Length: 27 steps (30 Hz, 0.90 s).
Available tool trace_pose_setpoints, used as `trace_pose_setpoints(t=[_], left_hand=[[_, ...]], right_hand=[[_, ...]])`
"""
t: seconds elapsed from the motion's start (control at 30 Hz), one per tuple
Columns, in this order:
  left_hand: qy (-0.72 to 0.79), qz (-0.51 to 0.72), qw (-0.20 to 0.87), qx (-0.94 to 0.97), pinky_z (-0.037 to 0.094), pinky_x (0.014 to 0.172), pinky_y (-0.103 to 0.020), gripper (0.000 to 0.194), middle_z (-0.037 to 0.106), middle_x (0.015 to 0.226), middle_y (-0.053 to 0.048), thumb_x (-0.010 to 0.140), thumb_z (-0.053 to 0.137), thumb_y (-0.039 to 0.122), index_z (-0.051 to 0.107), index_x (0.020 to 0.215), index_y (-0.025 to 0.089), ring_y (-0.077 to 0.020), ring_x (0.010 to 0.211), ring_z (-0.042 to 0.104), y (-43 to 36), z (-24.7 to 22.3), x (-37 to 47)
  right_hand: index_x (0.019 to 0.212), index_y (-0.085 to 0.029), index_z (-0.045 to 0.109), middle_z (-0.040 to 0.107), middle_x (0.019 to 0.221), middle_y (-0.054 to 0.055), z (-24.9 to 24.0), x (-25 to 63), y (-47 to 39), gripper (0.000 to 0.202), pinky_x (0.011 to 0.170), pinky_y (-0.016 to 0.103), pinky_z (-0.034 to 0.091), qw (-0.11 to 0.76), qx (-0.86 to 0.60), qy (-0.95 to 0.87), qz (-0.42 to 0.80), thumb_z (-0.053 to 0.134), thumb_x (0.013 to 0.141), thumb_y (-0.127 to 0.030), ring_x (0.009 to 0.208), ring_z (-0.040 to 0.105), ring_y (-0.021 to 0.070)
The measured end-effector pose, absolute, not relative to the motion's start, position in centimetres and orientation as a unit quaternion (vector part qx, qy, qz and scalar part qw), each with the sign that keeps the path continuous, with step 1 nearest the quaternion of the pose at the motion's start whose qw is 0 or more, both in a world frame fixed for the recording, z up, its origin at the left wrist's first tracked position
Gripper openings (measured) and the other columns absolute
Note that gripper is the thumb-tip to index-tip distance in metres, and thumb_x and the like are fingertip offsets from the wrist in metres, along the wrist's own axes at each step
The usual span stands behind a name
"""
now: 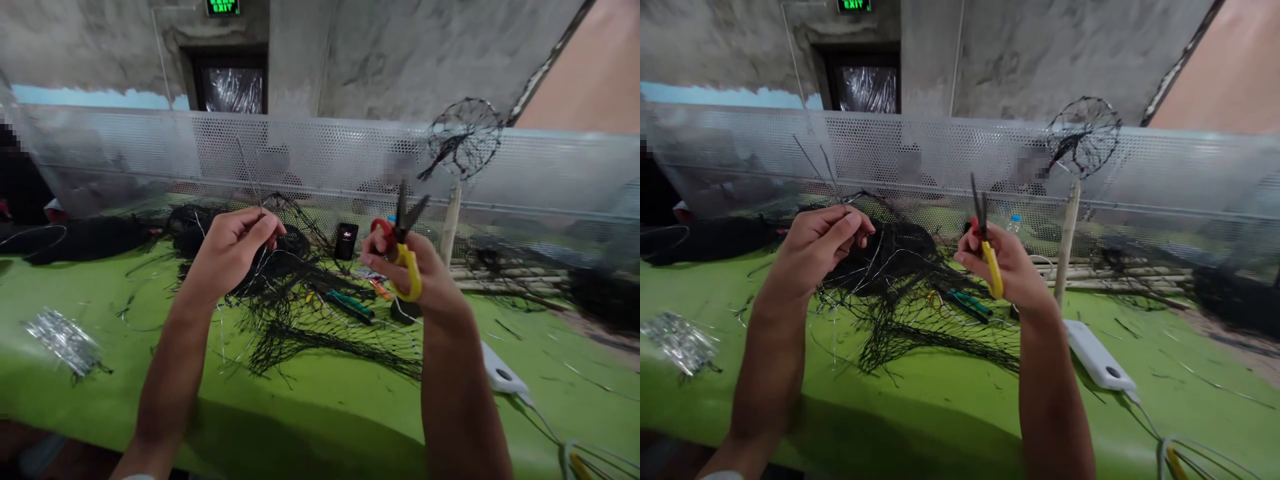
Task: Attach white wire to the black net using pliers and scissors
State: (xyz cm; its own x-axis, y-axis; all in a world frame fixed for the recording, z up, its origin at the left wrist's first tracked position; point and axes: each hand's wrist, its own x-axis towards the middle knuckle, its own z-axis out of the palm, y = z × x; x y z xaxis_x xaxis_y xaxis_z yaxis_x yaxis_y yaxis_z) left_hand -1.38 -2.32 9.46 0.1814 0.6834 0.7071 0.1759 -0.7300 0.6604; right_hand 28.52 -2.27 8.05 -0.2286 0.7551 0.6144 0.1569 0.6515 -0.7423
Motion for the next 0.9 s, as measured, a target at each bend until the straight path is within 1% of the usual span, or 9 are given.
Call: trace_pose_setpoints(t=[0.13,0.2,0.3,0.4,0.5,0.57,0.67,0.8,0.9], left_hand=[[0.319,0.588,0.156,0.726,0.035,0.051,-0.026,0.034,0.068,0.076,-0.003,0.104,0.059,0.043,0.075,0.085,0.02,-0.0112,0.058,0.048,-1.6,9.3,-1.0],[0.334,0.594,0.132,0.72,0.038,0.054,-0.026,0.033,0.071,0.08,-0.003,0.104,0.057,0.043,0.075,0.087,0.019,-0.0123,0.062,0.053,-1.0,9.1,-0.8],[0.351,0.602,0.129,0.705,0.042,0.058,-0.026,0.029,0.074,0.085,-0.005,0.103,0.056,0.041,0.073,0.092,0.02,-0.0145,0.071,0.063,0.1,8.8,-0.7],[0.366,0.614,0.138,0.685,0.045,0.06,-0.025,0.02,0.076,0.082,-0.004,0.1,0.061,0.036,0.065,0.09,0.02,-0.0139,0.072,0.065,1.0,8.4,-0.7],[0.357,0.629,0.162,0.671,0.041,0.054,-0.023,0.012,0.074,0.077,0.0,0.097,0.064,0.03,0.054,0.097,0.023,-0.0097,0.056,0.057,1.0,8.3,-0.4],[0.327,0.633,0.163,0.683,0.039,0.051,-0.024,0.017,0.074,0.077,0.003,0.097,0.063,0.027,0.05,0.108,0.025,-0.0081,0.048,0.048,0.6,8.3,-0.2],[0.302,0.617,0.103,0.719,0.04,0.054,-0.026,0.016,0.071,0.078,0.004,0.101,0.057,0.027,0.059,0.117,0.026,-0.009,0.05,0.046,-0.3,8.4,0.2],[0.321,0.591,0.031,0.739,0.04,0.059,-0.029,0.027,0.064,0.077,0.003,0.106,0.05,0.028,0.073,0.12,0.027,-0.0113,0.055,0.045,-1.0,8.4,0.4],[0.316,0.583,0.028,0.748,0.041,0.06,-0.027,0.024,0.061,0.079,0.003,0.102,0.06,0.031,0.073,0.122,0.027,-0.0114,0.058,0.047,-1.3,8.3,0.4]], right_hand=[[0.072,-0.027,0.053,0.054,0.069,-0.002,8.7,28.5,-2.9,0.04,0.075,0.041,0.053,0.569,-0.216,-0.724,0.325,0.091,0.075,-0.039,0.072,0.058,0.0207],[0.069,-0.026,0.05,0.048,0.063,-0.003,9.0,28.2,-3.4,0.042,0.069,0.04,0.054,0.568,-0.171,-0.723,0.354,0.09,0.072,-0.038,0.068,0.06,0.0209],[0.069,-0.026,0.047,0.041,0.063,-0.004,9.4,27.6,-4.4,0.044,0.052,0.033,0.045,0.569,-0.17,-0.707,0.384,0.089,0.073,-0.039,0.062,0.061,0.0201],[0.069,-0.027,0.044,0.039,0.066,-0.003,9.5,27.3,-5.1,0.048,0.048,0.034,0.037,0.612,-0.171,-0.68,0.366,0.089,0.074,-0.041,0.056,0.05,0.0168],[0.07,-0.027,0.045,0.037,0.069,-0.003,9.6,27.2,-5.1,0.044,0.048,0.035,0.029,0.646,-0.174,-0.655,0.352,0.088,0.075,-0.036,0.053,0.038,0.0145],[0.069,-0.027,0.046,0.034,0.068,-0.003,9.7,27.2,-4.8,0.041,0.05,0.036,0.026,0.655,-0.184,-0.64,0.357,0.087,0.073,-0.031,0.054,0.035,0.0148],[0.068,-0.027,0.048,0.032,0.069,-0.003,9.9,27.4,-4.1,0.037,0.055,0.037,0.028,0.674,-0.197,-0.618,0.353,0.085,0.069,-0.027,0.057,0.034,0.0164],[0.068,-0.027,0.05,0.033,0.069,-0.002,9.8,28.2,-3.2,0.034,0.057,0.038,0.03,0.686,-0.21,-0.61,0.336,0.084,0.07,-0.026,0.059,0.035,0.0169],[0.069,-0.027,0.053,0.036,0.069,-0.002,9.6,29.0,-2.5,0.031,0.056,0.036,0.033,0.69,-0.209,-0.605,0.338,0.084,0.071,-0.023,0.059,0.037,0.0161]])
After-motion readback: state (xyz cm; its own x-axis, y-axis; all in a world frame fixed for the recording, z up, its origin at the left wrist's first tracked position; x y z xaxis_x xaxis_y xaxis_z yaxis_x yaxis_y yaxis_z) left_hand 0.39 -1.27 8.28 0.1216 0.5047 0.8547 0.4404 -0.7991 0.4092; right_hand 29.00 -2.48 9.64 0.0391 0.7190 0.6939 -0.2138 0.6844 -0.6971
